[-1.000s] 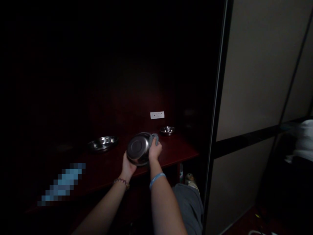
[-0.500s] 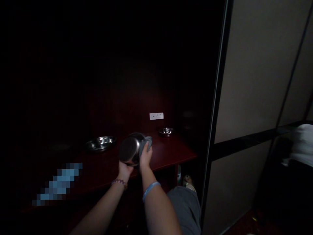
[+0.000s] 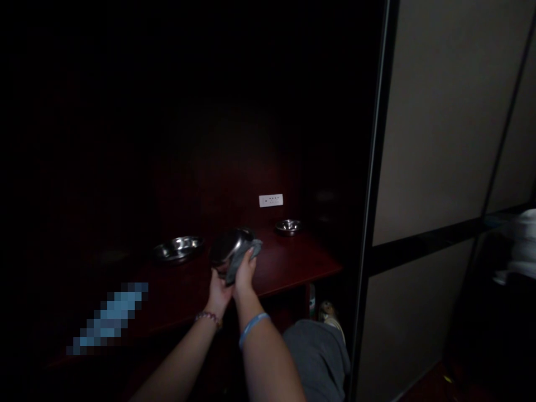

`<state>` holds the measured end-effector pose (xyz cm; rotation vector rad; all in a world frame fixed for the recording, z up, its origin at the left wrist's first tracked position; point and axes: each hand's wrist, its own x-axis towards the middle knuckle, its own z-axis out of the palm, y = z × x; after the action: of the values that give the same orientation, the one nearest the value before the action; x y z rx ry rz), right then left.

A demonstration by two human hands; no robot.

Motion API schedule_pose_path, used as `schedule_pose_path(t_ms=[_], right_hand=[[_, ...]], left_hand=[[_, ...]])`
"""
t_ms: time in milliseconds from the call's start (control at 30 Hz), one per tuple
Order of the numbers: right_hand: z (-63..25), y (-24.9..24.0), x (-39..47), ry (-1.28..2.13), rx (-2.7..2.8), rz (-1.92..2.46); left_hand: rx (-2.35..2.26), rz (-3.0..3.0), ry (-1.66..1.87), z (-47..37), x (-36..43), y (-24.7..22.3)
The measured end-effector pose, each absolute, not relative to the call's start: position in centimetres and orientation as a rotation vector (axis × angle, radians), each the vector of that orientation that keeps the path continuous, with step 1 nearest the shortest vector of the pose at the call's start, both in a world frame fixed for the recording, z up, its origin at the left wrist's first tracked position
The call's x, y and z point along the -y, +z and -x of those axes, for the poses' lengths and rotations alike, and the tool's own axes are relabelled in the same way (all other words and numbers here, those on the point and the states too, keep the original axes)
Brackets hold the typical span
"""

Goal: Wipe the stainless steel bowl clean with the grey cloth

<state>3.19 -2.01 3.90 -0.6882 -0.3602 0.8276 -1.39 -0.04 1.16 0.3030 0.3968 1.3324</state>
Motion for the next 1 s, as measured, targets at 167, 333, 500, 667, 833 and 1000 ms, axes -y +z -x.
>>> schedule_pose_path(t_ms=[167, 333, 500, 667, 833, 1000], right_hand=[[-7.0, 6.3, 3.1, 0.743, 0.269, 0.883], [-10.0, 6.1, 4.0, 0.705, 0.403, 1.142], [-13.0, 5.8, 4.1, 0.537, 0.533, 1.361], [-15.3, 6.9, 4.8, 0.508, 0.751, 1.379], [-15.0, 7.4, 5.8, 0.571, 0.758, 1.321], [-13.3, 7.2, 5.7, 0.647, 0.746, 1.199]], left_hand=[[-0.287, -0.334, 1.421, 0.9, 1.1, 2.1], [-0.392, -0.265, 1.407, 1.0, 1.0, 1.9], [-0.421, -0.271, 1.336, 0.8, 1.2, 2.1], [-0.469, -0.312, 1.260, 0.3, 1.2, 2.1], [-0.499, -0.329, 1.269, 0.1, 1.0, 1.7], [-0.462, -0.234, 1.318, 0.4, 0.6, 1.5]])
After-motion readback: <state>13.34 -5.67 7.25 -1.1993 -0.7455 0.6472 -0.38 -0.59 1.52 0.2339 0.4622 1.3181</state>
